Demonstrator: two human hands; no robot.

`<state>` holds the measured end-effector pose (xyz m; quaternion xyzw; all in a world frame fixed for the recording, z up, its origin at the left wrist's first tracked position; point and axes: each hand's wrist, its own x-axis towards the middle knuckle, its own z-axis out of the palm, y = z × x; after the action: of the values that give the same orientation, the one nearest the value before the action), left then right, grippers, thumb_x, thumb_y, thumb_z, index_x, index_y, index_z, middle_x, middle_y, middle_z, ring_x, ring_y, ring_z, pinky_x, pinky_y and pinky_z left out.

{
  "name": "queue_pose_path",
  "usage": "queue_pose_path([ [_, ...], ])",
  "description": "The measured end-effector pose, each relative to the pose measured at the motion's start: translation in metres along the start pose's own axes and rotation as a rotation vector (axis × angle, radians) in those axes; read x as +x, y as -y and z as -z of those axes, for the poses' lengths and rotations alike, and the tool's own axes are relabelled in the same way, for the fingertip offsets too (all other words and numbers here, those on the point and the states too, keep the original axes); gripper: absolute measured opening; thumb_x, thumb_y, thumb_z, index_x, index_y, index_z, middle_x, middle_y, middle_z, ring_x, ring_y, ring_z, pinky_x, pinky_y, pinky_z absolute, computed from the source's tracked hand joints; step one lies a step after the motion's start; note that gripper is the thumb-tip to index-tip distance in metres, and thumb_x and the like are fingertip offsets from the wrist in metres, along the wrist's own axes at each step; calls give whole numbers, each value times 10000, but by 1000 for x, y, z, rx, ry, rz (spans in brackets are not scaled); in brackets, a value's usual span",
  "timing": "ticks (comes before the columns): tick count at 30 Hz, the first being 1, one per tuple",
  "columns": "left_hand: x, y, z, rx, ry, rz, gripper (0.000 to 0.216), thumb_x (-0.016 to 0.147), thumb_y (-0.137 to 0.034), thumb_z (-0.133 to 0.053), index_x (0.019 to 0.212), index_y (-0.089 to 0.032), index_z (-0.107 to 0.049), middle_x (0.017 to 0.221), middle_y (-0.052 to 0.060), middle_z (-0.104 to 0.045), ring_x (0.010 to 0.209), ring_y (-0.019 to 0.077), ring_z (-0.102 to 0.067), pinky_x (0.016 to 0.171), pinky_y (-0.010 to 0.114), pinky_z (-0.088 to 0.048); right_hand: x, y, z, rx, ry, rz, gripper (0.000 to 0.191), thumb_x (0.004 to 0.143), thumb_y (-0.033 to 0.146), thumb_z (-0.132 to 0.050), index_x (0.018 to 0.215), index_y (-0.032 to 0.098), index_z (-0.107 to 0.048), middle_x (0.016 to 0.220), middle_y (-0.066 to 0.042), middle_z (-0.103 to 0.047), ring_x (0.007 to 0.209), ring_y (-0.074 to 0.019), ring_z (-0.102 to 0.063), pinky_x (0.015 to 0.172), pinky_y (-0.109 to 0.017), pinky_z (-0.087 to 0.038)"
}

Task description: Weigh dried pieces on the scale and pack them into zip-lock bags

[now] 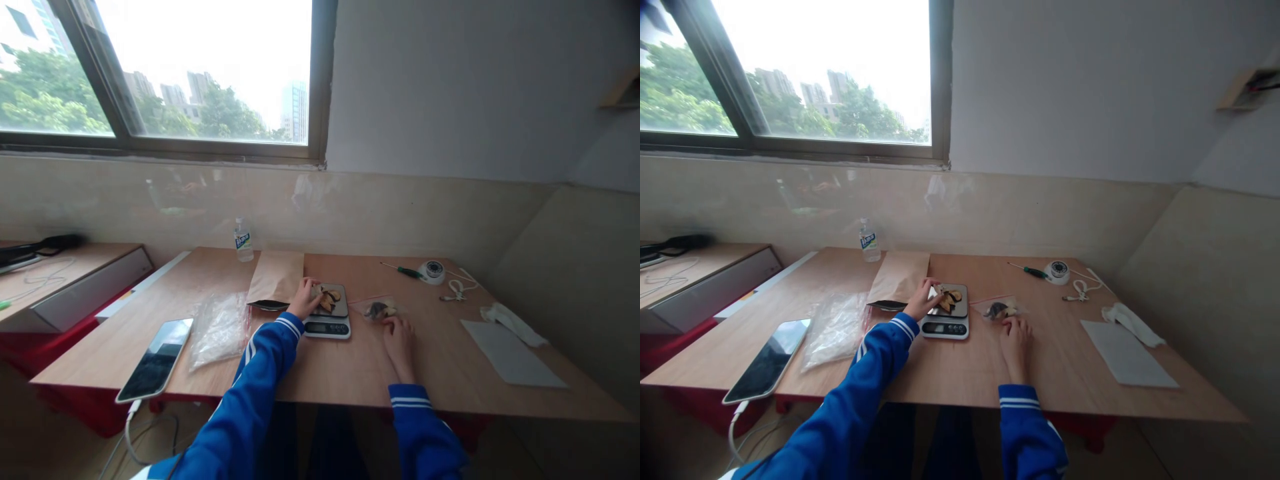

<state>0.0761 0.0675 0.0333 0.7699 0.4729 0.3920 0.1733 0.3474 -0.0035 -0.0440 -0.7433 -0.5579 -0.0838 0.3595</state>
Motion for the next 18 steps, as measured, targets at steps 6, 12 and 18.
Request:
queue_pose_path([
  [6, -8, 10, -3, 113, 88, -31, 373, 846, -330, -503, 1168, -142, -511, 1341, 151, -432, 1321, 249, -359, 1088, 406, -316, 0, 2, 1, 4, 15, -28, 239, 742, 122, -406, 739, 178, -638, 813, -91, -572, 795, -234, -482, 739, -337, -341],
  [12, -43, 12, 18, 131, -100, -48, 286, 887, -240, -374, 1083, -162, -567, 1162, 113, -563, 1114, 191, -532, 986, 351, -416, 0, 1, 3, 14, 30, -21, 234, 754, 137, -407, 752, 178, -638, 820, -85, -564, 784, -225, -474, 750, -333, -340],
  [18, -78, 39, 39, 316, -129, 128, 251, 835, -173, -384, 877, -181, -632, 946, 78, -607, 921, 204, -565, 885, 352, -450, -1, 1, 4, 3, 21, 1, 245, 762, 153, -399, 758, 171, -644, 806, -90, -549, 780, -227, -456, 760, -340, -335],
])
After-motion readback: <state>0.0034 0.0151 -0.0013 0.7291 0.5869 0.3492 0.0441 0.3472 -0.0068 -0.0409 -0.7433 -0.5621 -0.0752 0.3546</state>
